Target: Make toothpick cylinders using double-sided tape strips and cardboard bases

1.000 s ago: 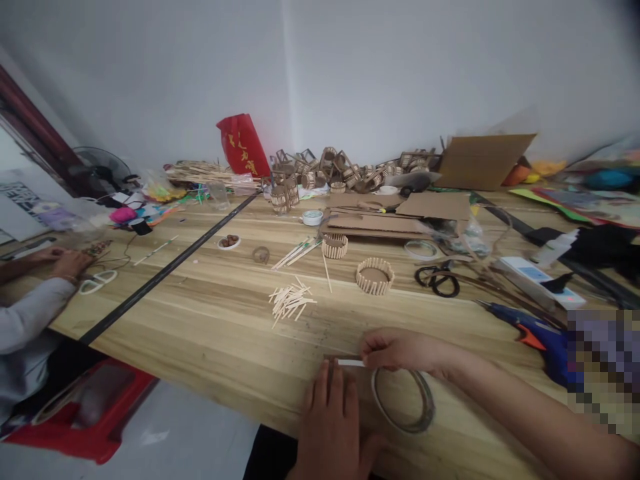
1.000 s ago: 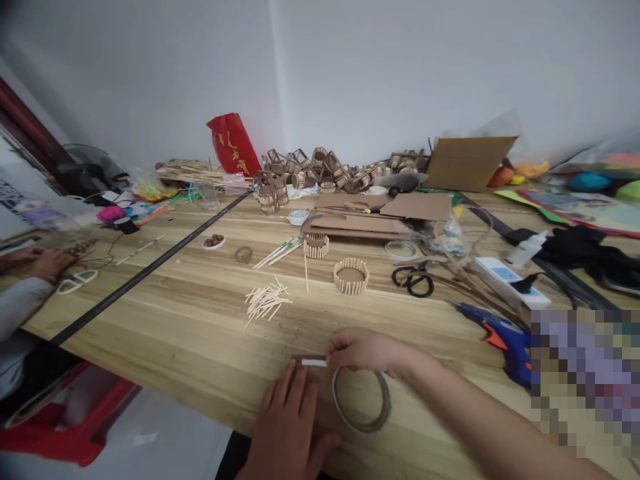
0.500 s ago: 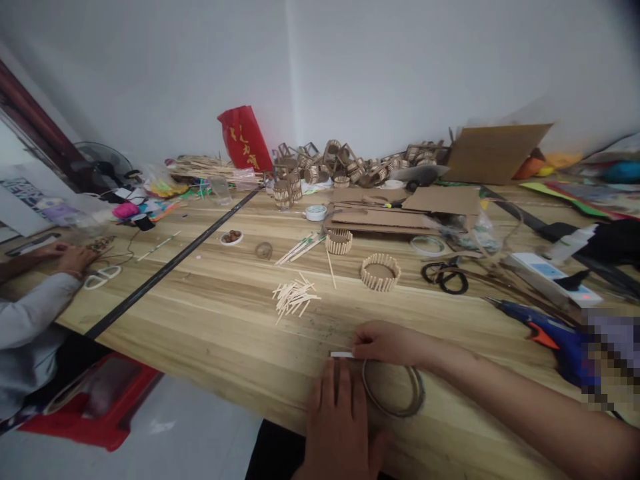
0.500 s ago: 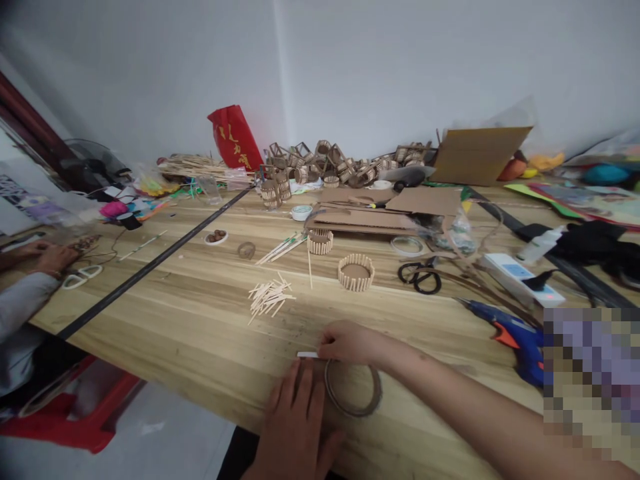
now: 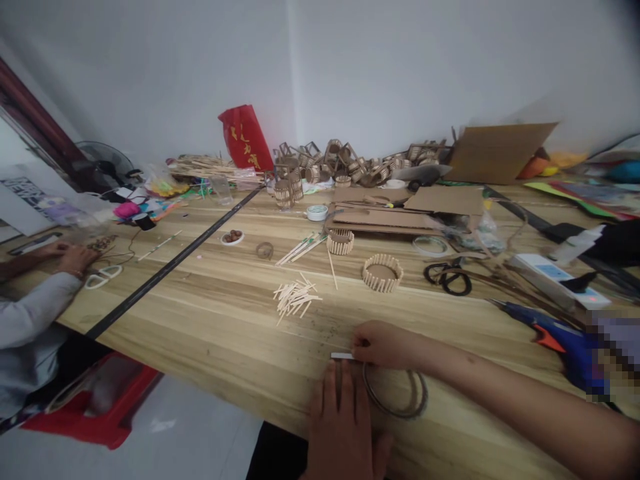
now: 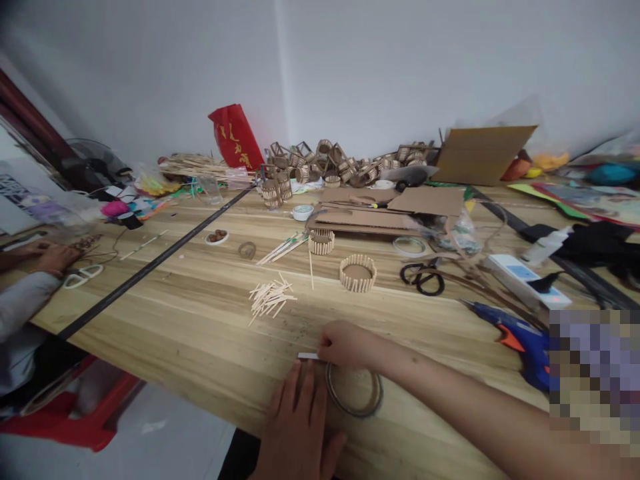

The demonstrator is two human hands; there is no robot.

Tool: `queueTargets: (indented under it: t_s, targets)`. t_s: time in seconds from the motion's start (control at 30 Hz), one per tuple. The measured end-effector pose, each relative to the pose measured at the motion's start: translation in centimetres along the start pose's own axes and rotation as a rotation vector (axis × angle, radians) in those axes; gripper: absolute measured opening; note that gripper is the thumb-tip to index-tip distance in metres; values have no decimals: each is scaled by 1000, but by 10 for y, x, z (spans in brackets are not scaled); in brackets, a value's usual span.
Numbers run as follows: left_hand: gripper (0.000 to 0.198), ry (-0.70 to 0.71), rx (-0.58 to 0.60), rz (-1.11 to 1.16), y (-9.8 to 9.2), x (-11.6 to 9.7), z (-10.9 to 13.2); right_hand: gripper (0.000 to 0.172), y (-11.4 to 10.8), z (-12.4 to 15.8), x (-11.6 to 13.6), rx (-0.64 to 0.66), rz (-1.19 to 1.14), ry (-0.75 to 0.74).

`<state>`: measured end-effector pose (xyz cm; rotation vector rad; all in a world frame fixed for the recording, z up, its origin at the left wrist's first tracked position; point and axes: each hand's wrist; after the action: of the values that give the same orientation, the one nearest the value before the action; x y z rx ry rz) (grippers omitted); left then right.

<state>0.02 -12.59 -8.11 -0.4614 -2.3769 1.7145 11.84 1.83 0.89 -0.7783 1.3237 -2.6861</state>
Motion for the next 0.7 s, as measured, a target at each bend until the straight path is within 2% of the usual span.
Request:
queueTargets:
  t_s: [0.27, 0.4, 0.7]
  targets:
    - [63, 18, 4, 23, 0, 1, 2, 24, 1, -1, 0, 17, 15, -11]
    - [62, 23, -41, 14, 2, 2, 3, 25, 0, 1, 2, 8, 23, 5]
    - [63, 170, -76, 2, 4, 22, 7, 23, 0, 3, 8, -14, 45, 18]
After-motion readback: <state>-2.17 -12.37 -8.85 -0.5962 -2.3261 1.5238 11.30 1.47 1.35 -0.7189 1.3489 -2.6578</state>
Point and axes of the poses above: each hand's wrist, its own z-axis away from the middle knuckle, its own y-axis out of the palm, x = y × z, and after that the axes turned 4 degrees about y, right-handed
